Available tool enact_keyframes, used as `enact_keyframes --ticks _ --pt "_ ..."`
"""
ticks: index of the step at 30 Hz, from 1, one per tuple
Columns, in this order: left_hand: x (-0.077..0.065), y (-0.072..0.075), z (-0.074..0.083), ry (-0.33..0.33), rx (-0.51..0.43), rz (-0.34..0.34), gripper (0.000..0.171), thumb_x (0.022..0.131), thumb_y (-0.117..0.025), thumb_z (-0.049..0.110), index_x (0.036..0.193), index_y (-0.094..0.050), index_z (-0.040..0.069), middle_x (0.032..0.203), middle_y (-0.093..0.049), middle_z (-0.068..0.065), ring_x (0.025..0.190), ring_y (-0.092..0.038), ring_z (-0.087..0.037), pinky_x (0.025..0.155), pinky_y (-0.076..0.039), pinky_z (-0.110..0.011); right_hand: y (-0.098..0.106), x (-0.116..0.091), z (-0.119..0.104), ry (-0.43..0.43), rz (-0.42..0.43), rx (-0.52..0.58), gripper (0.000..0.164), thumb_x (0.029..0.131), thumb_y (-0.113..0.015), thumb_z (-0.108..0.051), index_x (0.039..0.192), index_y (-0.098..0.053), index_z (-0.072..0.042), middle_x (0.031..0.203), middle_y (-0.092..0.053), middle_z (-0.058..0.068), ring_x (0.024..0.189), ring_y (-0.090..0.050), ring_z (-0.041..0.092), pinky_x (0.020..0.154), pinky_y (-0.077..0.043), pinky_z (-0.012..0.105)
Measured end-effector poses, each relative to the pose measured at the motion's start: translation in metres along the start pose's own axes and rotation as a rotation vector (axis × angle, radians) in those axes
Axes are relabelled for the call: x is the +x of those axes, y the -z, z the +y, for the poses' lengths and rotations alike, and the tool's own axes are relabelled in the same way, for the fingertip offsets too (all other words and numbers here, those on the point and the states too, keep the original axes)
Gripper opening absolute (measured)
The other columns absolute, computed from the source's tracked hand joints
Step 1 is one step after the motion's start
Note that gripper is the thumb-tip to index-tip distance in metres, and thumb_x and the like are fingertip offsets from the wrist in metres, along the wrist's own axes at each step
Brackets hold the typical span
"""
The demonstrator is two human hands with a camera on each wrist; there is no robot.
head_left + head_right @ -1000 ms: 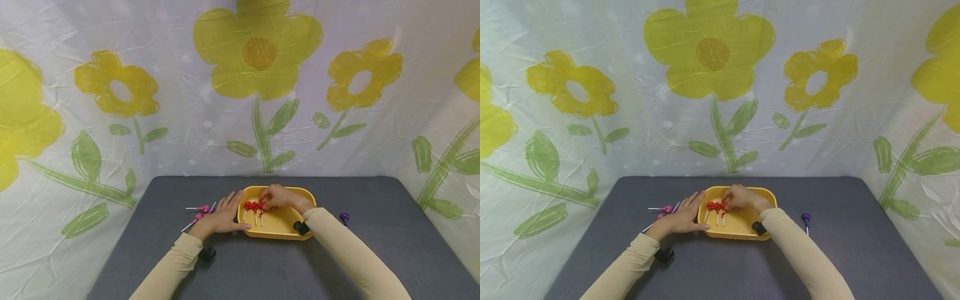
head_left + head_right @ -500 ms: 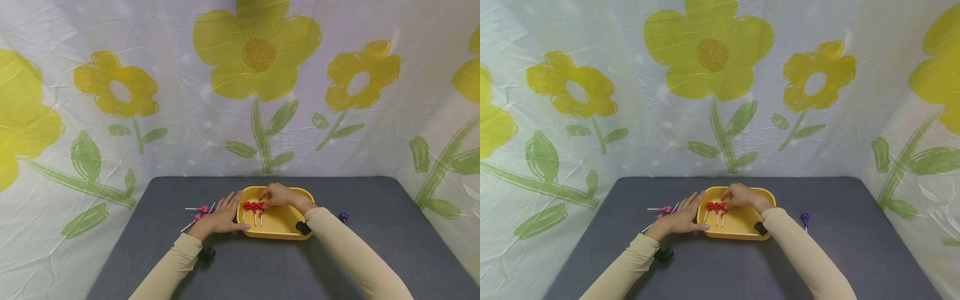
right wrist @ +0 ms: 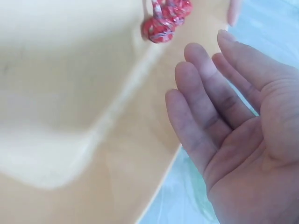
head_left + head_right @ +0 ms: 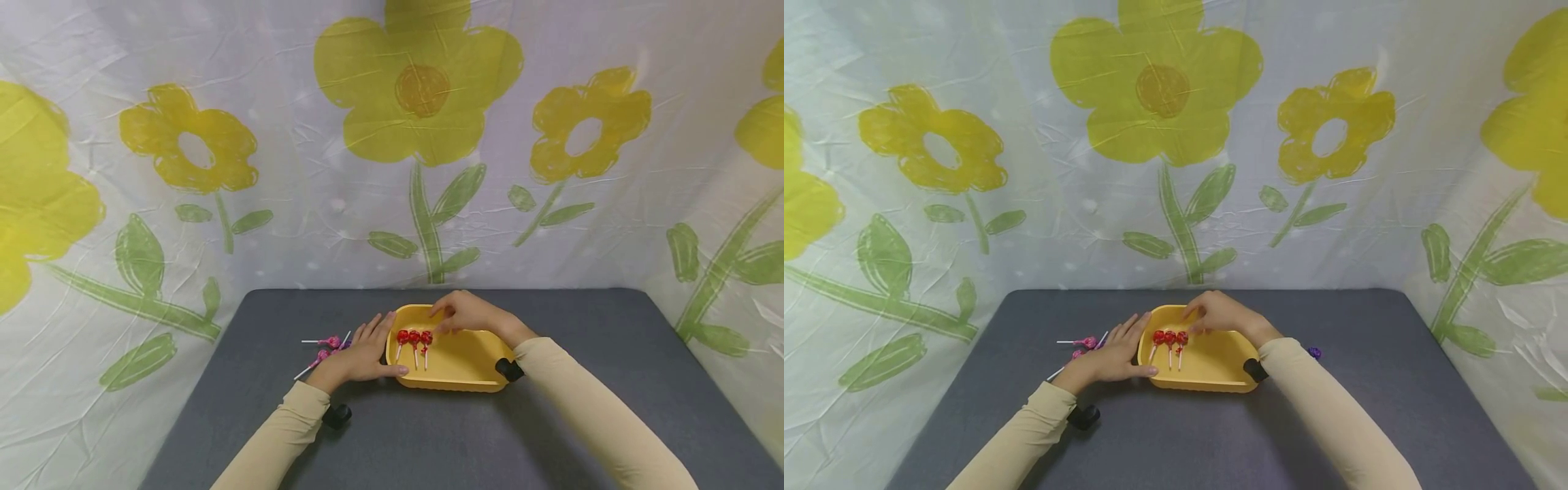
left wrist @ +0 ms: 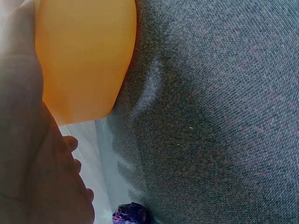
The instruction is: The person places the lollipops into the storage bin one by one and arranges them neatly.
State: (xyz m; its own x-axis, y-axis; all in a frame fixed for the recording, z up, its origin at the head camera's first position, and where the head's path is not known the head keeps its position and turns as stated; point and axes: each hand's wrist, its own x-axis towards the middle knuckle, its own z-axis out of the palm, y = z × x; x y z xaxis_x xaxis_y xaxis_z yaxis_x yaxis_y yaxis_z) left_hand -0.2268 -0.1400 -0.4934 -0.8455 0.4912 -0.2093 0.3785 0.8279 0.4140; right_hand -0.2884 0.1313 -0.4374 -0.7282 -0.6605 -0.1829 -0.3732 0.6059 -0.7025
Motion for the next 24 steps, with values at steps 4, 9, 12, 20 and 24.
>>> enact_keyframes --ticks 4,9,12,20,24 --pt "0.0 -0.001 -0.001 0.0 0.008 0.003 0.12 0.08 -0.056 0.079 0.16 0.008 0.018 0.17 0.002 -0.002 0.157 0.002 -0.029 0.125 -0.003 -0.058 0.007 -0.009 -0.001 -0.001 0.023 0.016 0.036 0.092 -0.069 -0.014 0.126 -0.066 -0.002 0.089 -0.075 0.02 0.078 -0.069 0.038 0.068 -0.057 0.033" --pt "0.002 -0.002 -0.003 -0.004 0.022 0.008 0.119 0.081 -0.056 0.079 0.16 0.009 0.018 0.17 0.002 -0.002 0.157 0.002 -0.029 0.125 -0.003 -0.058 0.018 -0.021 0.0 0.002 0.057 0.037 0.035 0.094 -0.067 -0.017 0.127 -0.065 -0.004 0.088 -0.074 0.016 0.076 -0.069 0.026 0.071 -0.057 0.031" --pt "0.002 -0.002 -0.003 -0.006 0.018 0.012 0.119 0.081 -0.056 0.078 0.16 0.009 0.018 0.17 0.002 -0.002 0.157 0.001 -0.029 0.125 -0.003 -0.058 0.024 -0.027 0.003 0.009 0.079 0.038 0.036 0.094 -0.067 -0.017 0.128 -0.065 -0.004 0.085 -0.073 0.014 0.075 -0.068 0.023 0.072 -0.057 0.033" --pt "0.001 -0.001 -0.002 -0.008 -0.005 0.012 0.119 0.081 -0.058 0.077 0.16 0.008 0.017 0.17 0.002 -0.002 0.157 0.002 -0.029 0.126 -0.002 -0.057 0.04 -0.047 0.012 -0.043 0.141 0.081 0.035 0.095 -0.067 -0.019 0.128 -0.065 -0.006 0.088 -0.073 0.018 0.079 -0.065 0.036 0.075 -0.055 0.046" --pt "0.001 -0.001 -0.003 -0.01 0.002 0.009 0.119 0.081 -0.058 0.077 0.16 0.009 0.017 0.17 0.002 -0.003 0.157 0.002 -0.03 0.125 -0.003 -0.057 0.046 -0.063 0.02 -0.067 0.167 0.09 0.035 0.095 -0.067 -0.02 0.128 -0.065 -0.007 0.095 -0.073 0.02 0.086 -0.069 0.035 0.076 -0.058 0.04"
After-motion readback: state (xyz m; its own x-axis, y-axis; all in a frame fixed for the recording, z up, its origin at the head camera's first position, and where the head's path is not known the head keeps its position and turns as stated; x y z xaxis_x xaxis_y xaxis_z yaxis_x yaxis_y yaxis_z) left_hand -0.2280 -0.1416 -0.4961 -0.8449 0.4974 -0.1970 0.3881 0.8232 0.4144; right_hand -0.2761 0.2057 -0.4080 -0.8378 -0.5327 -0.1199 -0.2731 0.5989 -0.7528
